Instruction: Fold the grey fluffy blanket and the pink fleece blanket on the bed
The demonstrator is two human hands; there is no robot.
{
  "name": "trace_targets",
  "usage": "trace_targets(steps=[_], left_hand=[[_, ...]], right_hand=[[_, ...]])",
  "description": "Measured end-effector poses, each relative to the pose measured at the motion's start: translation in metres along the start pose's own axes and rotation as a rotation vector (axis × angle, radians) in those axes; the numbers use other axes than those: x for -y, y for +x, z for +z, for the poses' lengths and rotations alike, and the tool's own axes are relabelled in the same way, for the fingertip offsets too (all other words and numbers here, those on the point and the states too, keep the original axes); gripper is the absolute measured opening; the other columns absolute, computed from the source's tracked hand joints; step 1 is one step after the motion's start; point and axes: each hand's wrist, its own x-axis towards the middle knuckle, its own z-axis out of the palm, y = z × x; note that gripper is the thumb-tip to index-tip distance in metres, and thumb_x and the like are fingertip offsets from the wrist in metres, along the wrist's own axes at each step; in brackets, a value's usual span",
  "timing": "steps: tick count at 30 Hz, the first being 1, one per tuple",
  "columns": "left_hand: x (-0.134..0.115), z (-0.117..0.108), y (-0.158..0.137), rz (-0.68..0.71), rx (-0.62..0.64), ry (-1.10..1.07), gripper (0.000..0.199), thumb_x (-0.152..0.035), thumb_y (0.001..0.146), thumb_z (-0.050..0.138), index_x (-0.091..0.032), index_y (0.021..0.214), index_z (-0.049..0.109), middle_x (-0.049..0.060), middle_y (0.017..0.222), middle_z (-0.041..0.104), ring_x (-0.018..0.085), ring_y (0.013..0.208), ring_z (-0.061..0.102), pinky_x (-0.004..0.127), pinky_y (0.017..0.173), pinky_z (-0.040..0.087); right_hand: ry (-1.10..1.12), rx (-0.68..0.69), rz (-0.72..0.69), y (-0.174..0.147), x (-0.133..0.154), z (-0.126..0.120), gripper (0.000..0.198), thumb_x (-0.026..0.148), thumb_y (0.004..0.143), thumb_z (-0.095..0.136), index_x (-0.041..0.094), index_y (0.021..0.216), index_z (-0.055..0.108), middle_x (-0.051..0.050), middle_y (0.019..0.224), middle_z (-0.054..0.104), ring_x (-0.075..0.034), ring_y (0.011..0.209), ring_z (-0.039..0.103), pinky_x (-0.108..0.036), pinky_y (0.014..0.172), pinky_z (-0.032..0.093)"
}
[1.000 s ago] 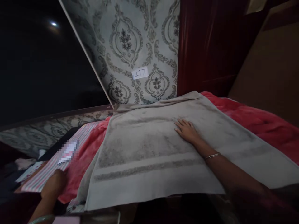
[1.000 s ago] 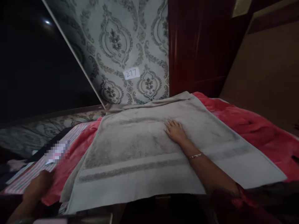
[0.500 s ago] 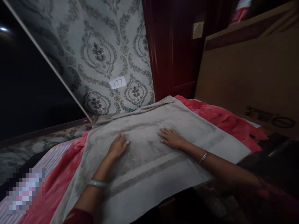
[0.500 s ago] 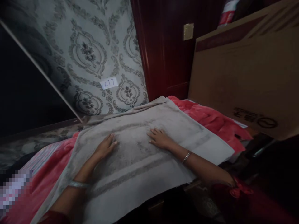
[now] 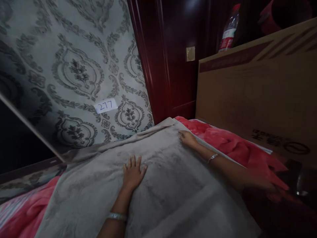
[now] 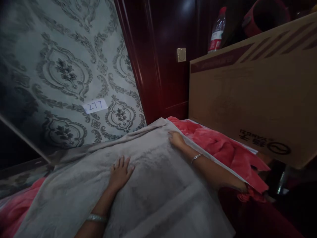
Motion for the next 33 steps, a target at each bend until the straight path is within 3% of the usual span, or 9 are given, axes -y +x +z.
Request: trace_targets(steps=[8,13,17,22,27,33], left_hand=[[0.009,0.012,0.006,0.027,-0.038,-0.045,0.07,-0.057,0.097,0.038,-0.023,0.159,0.037,0.014,0.168,0.022,0.037,0.156,0.017,0.064,0.121,0.018],[0.011,0.016,0.005,0.018,-0.029,-0.074,0.07,-0.056,0.096,0.04,-0.026,0.159,0.036,0.01,0.169,0.02,0.035,0.157,0.016,0.061,0.123,0.016],[0.012,0.016,0.004,0.039,-0.085,-0.111,0.071,-0.052,0.095,0.043,-0.028,0.161,0.032,0.007,0.169,0.022,0.034,0.157,0.014,0.063,0.123,0.016],[0.013,0.022,0.005,-0.027,-0.114,-0.08,0.075,-0.056,0.09,0.05,-0.036,0.16,0.033,0.002,0.169,0.022,0.035,0.158,0.005,0.067,0.122,0.013],[0.014,0.024,0.007,-0.055,-0.056,-0.09,0.073,-0.061,0.09,0.048,-0.038,0.158,0.036,0.002,0.169,0.023,0.039,0.157,0.008,0.071,0.119,0.015],[0.011,0.017,0.009,-0.055,-0.029,-0.096,0.074,-0.061,0.091,0.047,-0.032,0.159,0.036,0.007,0.17,0.021,0.041,0.156,0.01,0.071,0.119,0.016]], right_hand=[[-0.09,0.022,0.238,0.074,-0.025,0.001,0.037,0.03,0.099,0.05,0.012,0.125,0.069,-0.018,0.125,0.069,-0.029,0.116,0.064,-0.035,0.099,0.049],[-0.117,0.065,0.285,0.112,-0.028,0.0,0.031,0.037,0.096,0.057,0.013,0.104,0.075,-0.016,0.107,0.073,-0.027,0.101,0.068,-0.032,0.086,0.051],[-0.109,0.045,0.302,0.136,-0.028,0.0,0.024,0.034,0.091,0.064,0.016,0.103,0.075,-0.013,0.101,0.074,-0.026,0.098,0.068,-0.029,0.082,0.051],[-0.122,-0.095,0.386,0.138,-0.039,0.014,0.039,0.035,0.103,0.042,0.018,0.126,0.068,-0.017,0.122,0.069,-0.028,0.112,0.064,-0.034,0.087,0.05],[-0.105,-0.036,0.424,0.125,-0.048,0.036,0.035,0.032,0.101,0.046,0.014,0.118,0.071,-0.018,0.114,0.071,-0.031,0.105,0.067,-0.036,0.082,0.051],[-0.103,0.049,0.366,0.116,-0.051,0.009,0.024,0.031,0.101,0.054,0.016,0.106,0.071,-0.01,0.105,0.072,-0.018,0.093,0.066,-0.028,0.081,0.05]])
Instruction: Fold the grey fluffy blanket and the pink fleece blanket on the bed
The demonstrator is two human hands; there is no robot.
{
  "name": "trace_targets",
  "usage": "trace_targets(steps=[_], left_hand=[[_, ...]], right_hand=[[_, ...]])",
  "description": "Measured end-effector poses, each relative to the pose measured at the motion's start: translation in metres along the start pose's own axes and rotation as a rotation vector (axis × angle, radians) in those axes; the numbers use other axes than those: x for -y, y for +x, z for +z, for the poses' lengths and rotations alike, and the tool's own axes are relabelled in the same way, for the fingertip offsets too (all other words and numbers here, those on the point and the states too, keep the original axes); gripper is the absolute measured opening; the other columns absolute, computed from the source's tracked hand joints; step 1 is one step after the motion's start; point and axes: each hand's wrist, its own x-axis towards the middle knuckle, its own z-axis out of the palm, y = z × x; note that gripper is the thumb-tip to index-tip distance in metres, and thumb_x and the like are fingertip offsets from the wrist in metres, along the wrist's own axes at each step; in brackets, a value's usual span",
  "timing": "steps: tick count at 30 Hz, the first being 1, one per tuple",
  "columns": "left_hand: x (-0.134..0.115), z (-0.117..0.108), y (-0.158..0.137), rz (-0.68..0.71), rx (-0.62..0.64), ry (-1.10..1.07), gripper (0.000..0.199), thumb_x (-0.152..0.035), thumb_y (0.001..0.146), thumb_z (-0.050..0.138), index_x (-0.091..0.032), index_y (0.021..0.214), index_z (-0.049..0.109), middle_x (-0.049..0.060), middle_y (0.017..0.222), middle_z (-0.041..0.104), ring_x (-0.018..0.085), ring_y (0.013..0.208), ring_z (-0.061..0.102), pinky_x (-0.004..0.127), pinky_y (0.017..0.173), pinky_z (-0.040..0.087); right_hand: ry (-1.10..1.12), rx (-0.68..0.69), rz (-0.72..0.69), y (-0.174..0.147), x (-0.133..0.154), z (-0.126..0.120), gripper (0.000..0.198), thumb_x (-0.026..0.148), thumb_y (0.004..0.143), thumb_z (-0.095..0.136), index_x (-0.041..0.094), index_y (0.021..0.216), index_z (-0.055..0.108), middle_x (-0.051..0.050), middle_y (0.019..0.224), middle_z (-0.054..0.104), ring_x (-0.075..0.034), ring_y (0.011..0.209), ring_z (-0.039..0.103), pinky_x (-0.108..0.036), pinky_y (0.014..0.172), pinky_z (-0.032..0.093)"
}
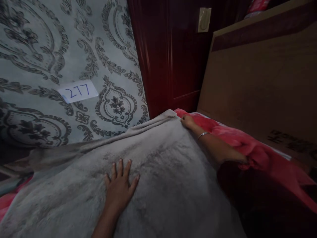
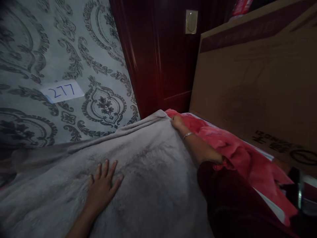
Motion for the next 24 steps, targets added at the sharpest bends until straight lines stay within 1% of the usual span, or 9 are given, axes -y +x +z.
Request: trace_targets(steps=[3,6,8,10,13,15,17,20,24], left_hand=[[-0.003,-0.004,0.001,0.004,0.01,0.015,0.074,-0.061,0.092,0.045,-0.031,0.159,0.036,0.009,0.169,0.021,0.041,0.156,0.012,0.07,0.118,0.017],[-0.006,-0.008,0.002,0.003,0.021,0.036,0.073,-0.061,0.094,0.043,-0.03,0.16,0.034,0.01,0.17,0.02,0.042,0.156,0.013,0.07,0.118,0.018],[-0.008,-0.012,0.003,0.005,0.039,0.049,0.073,-0.061,0.095,0.04,-0.029,0.161,0.032,0.011,0.17,0.019,0.042,0.156,0.012,0.069,0.118,0.018],[-0.01,-0.015,0.002,0.0,0.06,0.067,0.073,-0.06,0.096,0.038,-0.027,0.161,0.029,0.011,0.17,0.017,0.042,0.156,0.012,0.069,0.118,0.019],[-0.013,-0.02,0.002,-0.003,0.064,0.084,0.071,-0.058,0.098,0.035,-0.026,0.161,0.03,0.013,0.17,0.017,0.043,0.155,0.013,0.068,0.118,0.02],[-0.015,-0.023,0.001,-0.001,0.053,0.085,0.07,-0.058,0.099,0.033,-0.025,0.161,0.03,0.013,0.17,0.018,0.042,0.155,0.014,0.068,0.117,0.021],[-0.017,-0.026,0.0,-0.003,0.049,0.08,0.071,-0.059,0.099,0.031,-0.026,0.161,0.03,0.012,0.17,0.019,0.042,0.155,0.015,0.067,0.118,0.021],[-0.018,-0.029,-0.002,0.007,0.05,0.051,0.071,-0.06,0.099,0.031,-0.026,0.161,0.031,0.012,0.17,0.02,0.042,0.155,0.016,0.068,0.117,0.022],[-0.02,-0.029,-0.001,0.012,0.035,0.011,0.071,-0.061,0.098,0.034,-0.027,0.16,0.033,0.013,0.17,0.022,0.043,0.154,0.017,0.07,0.115,0.025]], right_hand=[[-0.025,0.036,-0.017,-0.023,-0.017,-0.019,0.027,0.032,0.102,0.052,0.012,0.109,0.069,-0.009,0.105,0.072,-0.016,0.091,0.065,-0.025,0.079,0.048],[-0.058,0.058,-0.031,-0.064,-0.035,-0.033,0.027,0.031,0.101,0.053,0.012,0.105,0.071,-0.01,0.104,0.073,-0.017,0.093,0.066,-0.022,0.077,0.045],[-0.087,0.047,-0.029,-0.097,-0.043,-0.038,0.025,0.031,0.099,0.055,0.013,0.107,0.071,-0.012,0.108,0.073,-0.021,0.097,0.067,-0.024,0.078,0.047],[-0.114,0.018,-0.028,-0.129,-0.048,-0.039,0.026,0.03,0.099,0.054,0.015,0.113,0.07,-0.014,0.114,0.072,-0.025,0.105,0.066,-0.027,0.083,0.047],[-0.138,-0.009,-0.001,-0.162,-0.055,-0.038,0.029,0.028,0.099,0.052,0.016,0.12,0.067,-0.016,0.119,0.071,-0.027,0.113,0.064,-0.03,0.09,0.046],[-0.142,-0.011,0.049,-0.171,-0.062,-0.039,0.031,0.028,0.101,0.049,0.013,0.119,0.068,-0.018,0.119,0.071,-0.028,0.113,0.065,-0.032,0.09,0.046],[-0.136,-0.013,0.089,-0.173,-0.071,-0.042,0.034,0.03,0.103,0.045,0.012,0.119,0.068,-0.018,0.121,0.07,-0.029,0.113,0.064,-0.032,0.09,0.047],[-0.117,-0.006,0.11,-0.175,-0.081,-0.048,0.034,0.033,0.102,0.047,0.014,0.122,0.068,-0.015,0.124,0.069,-0.027,0.114,0.064,-0.03,0.089,0.047],[-0.093,0.022,0.134,-0.199,-0.097,-0.058,0.034,0.034,0.101,0.052,0.013,0.121,0.068,-0.013,0.116,0.072,-0.024,0.101,0.066,-0.027,0.082,0.048]])
